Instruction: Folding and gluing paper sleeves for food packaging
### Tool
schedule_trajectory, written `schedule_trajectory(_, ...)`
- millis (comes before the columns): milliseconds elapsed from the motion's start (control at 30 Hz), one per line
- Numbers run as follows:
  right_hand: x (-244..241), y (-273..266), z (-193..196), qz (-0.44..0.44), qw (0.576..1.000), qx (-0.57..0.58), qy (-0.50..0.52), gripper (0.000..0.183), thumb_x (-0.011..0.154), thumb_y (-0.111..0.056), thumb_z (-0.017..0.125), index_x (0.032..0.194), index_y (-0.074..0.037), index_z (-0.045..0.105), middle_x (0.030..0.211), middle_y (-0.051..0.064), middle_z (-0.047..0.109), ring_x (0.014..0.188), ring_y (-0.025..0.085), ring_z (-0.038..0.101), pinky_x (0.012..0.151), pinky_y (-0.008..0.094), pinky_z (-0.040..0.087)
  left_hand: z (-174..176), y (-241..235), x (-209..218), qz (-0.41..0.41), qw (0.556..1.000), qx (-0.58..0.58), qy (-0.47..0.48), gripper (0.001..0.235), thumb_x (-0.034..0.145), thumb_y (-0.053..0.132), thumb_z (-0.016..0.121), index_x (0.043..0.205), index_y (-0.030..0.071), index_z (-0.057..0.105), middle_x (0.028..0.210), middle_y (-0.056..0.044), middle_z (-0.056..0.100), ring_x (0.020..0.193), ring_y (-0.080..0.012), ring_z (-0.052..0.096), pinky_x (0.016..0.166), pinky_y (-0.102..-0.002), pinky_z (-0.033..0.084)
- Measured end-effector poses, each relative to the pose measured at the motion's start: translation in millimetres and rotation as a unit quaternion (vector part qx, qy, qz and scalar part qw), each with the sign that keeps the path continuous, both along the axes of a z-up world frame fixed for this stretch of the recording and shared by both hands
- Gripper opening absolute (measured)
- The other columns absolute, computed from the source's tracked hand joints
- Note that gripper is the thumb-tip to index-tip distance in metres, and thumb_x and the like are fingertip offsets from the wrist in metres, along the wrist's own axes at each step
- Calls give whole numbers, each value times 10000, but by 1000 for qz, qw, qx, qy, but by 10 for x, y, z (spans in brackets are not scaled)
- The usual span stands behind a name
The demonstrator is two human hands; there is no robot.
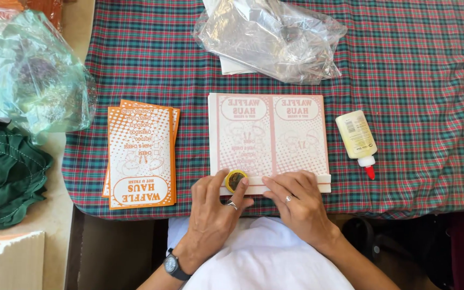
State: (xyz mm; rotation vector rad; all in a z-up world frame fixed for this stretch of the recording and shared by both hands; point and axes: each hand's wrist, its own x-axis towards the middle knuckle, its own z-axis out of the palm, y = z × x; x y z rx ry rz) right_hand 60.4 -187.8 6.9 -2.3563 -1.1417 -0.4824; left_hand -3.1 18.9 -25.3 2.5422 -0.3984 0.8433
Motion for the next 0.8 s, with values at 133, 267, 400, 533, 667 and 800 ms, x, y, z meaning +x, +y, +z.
schedule_trajectory(133, -22, -11, -124, -16, 999, 11, -33, 187, 984, -146, 713, 1149, -61, 739, 1061, 20, 717, 918, 206, 644, 915, 396, 403, 25, -146, 59, -122, 991, -64, -6, 222, 1055, 89, 624, 1164, -104, 625, 1353, -328, 585, 1088, -447, 621, 870, -530, 520)
schedule_trajectory(267, 5, -44, -169, -23, 998, 1, -52, 149, 947, -156, 770, 1092, -119, 771, 1066, -9, 757, 941, 173, 673, 1028, 429, 377, -84, 15, 48, -119, 988, -87, -38, 168, 1010, 18, 689, 1145, -79, 665, 1312, -279, 629, 1171, -455, 632, 931, -548, 561)
schedule_trajectory(400, 11, -68, -219, -16, 999, 19, -44, 178, 942, -158, 784, 1116, -125, 770, 1059, -18, 757, 941, 164, 676, 1027, 435, 374, -51, 302, -15, -46, 995, -75, -52, 223, 958, -33, 742, 1139, -117, 642, 1286, -274, 653, 1159, -482, 665, 907, -545, 595)
schedule_trajectory(533, 25, -57, -221, -16, 999, 27, -40, 179, 929, -141, 793, 1105, -120, 772, 1036, -15, 750, 920, 172, 664, 1039, 441, 369, 75, 330, 9, -10, 994, -107, -25, 259, 959, -48, 709, 1195, -120, 631, 1263, -261, 657, 1143, -462, 641, 995, -523, 609)
schedule_trajectory(667, 11, -61, -196, -12, 999, 21, -27, 178, 939, -153, 774, 1114, -119, 765, 1057, -10, 749, 913, 171, 657, 1037, 432, 363, 31, -35, 11, -116, 981, -153, -14, 201, 1019, -16, 620, 1195, -112, 605, 1315, -317, 605, 1203, -506, 611, 1008, -571, 537)
schedule_trajectory(800, 14, -76, -207, -10, 999, 24, -27, 197, 918, -149, 807, 1111, -136, 770, 1008, -44, 747, 923, 164, 669, 1036, 423, 359, -98, 194, 13, -76, 988, -134, -3, 287, 1007, -90, 394, 1083, -103, 670, 1281, -302, 630, 1200, -463, 604, 1092, -544, 505)
